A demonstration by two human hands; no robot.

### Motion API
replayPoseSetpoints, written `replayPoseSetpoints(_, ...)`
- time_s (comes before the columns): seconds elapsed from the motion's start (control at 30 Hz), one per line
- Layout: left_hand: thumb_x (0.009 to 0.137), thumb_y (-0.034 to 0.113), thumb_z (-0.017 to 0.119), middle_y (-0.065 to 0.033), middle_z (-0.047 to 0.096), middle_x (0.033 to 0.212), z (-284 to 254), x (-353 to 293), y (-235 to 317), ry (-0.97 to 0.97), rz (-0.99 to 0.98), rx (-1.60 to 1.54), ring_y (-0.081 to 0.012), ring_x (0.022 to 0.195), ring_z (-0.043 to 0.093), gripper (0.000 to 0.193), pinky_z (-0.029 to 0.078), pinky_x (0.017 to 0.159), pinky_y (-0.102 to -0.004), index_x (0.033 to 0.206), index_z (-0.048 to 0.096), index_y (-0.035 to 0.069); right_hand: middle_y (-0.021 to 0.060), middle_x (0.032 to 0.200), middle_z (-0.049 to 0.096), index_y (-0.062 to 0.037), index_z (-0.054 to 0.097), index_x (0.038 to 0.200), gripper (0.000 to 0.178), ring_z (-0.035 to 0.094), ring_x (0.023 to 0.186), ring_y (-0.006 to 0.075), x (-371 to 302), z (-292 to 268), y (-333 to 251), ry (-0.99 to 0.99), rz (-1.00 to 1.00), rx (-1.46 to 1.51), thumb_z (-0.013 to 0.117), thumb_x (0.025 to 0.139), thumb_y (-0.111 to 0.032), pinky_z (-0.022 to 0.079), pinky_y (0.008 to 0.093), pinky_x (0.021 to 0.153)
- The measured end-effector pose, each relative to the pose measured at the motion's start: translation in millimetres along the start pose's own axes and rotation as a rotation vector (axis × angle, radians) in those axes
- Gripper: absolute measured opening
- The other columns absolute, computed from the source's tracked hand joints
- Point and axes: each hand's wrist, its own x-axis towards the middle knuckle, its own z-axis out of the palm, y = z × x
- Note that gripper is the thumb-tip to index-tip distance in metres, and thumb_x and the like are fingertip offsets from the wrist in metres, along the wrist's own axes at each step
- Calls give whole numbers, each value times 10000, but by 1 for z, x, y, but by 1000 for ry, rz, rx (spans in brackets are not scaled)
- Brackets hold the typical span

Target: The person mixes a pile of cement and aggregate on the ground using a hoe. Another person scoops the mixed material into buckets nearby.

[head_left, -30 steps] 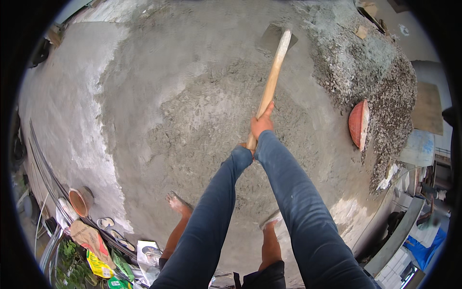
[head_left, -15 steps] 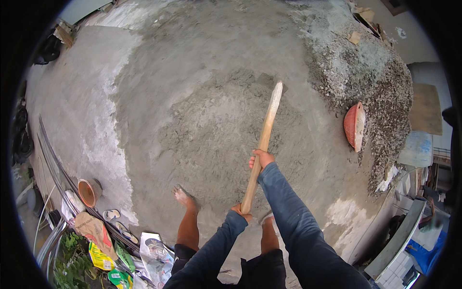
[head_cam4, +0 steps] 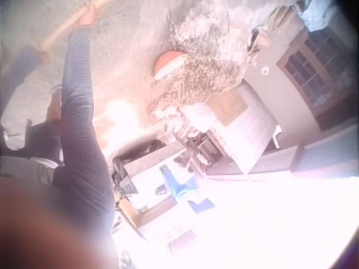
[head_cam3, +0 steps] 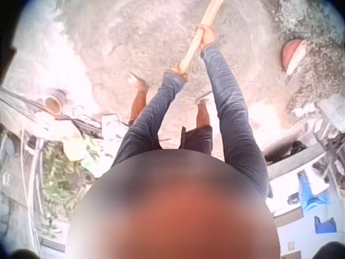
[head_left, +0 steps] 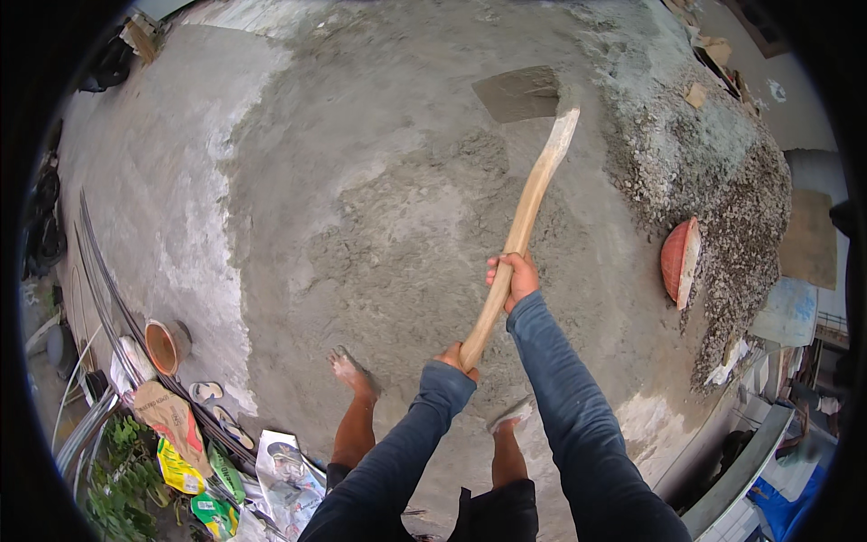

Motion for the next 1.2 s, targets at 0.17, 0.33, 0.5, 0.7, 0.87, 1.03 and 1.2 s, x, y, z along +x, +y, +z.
replayPoseSetpoints(0.17, 744, 167, 682, -199, 652, 980, -43, 139, 88, 5, -87, 316, -331, 919, 670, 408, 541, 782, -400, 1096, 548, 10, 188, 1012, 568, -252, -29, 1516, 832, 614, 704, 234, 100, 41, -22, 103, -119, -552, 501, 894, -95, 566, 371, 580)
replayPoseSetpoints(0.33, 760, 130, 685, -205, 650, 974, -41, 138, 67, -110, -154, 393, -341, 906, 677, 397, 554, 754, -388, 1109, 548, 3, 286, 1248, 541, -191, -144, 1503, 888, 666, 940, 335, 116, 35, 33, 249, -89, -1076, 523, 917, -190, 578, 399, 776)
replayPoseSetpoints(0.5, 751, 136, 653, -243, 630, 957, -6, 56, 34, -203, -153, 355, -381, 901, 658, 408, 534, 781, -419, 1096, 512, -30, 269, 1106, 607, -166, -208, 1485, 945, 662, 884, 340, 44, -7, 70, 148, 108, -1218, 537, 906, -212, 564, 397, 791)
replayPoseSetpoints(0.7, 720, 139, 648, -257, 616, 949, 6, -53, 37, -154, -173, 362, -388, 857, 649, 388, 526, 762, -426, 1040, 502, -24, 263, 1106, 612, -174, -214, 1485, 962, 668, 837, 336, -45, -39, 94, 41, 184, -1197, 547, 897, -204, 565, 381, 788)
replayPoseSetpoints(0.87, 716, 140, 650, -253, 631, 909, -7, -98, 66, -91, -159, 425, -386, 843, 655, 358, 526, 750, -439, 1004, 503, -15, 193, 967, 616, -110, 9, 1489, 872, 653, 719, 279, -65, -45, 73, 35, 188, -689, 607, 855, -102, 592, 371, 682)
replayPoseSetpoints(1.03, 710, 150, 669, -234, 649, 801, -19, -158, 55, -126, -126, 399, -401, 753, 661, 333, 533, 716, -448, 950, 506, -15, 124, 803, 575, -13, 369, 1200, 479, 605, 614, 206, -49, -58, 56, -20, 323, -59, 619, 791, -10, 572, 361, 557)
replayPoseSetpoints(1.2, 656, 168, 695, -219, 640, 770, -44, -218, -14, -124, -132, 309, -381, 759, 664, 372, 528, 697, -442, 976, 557, 40, 118, 789, 567, -27, 413, 1098, 396, 571, 567, 204, -118, -43, 114, 27, 316, -19, 620, 762, 7, 527, 369, 514)
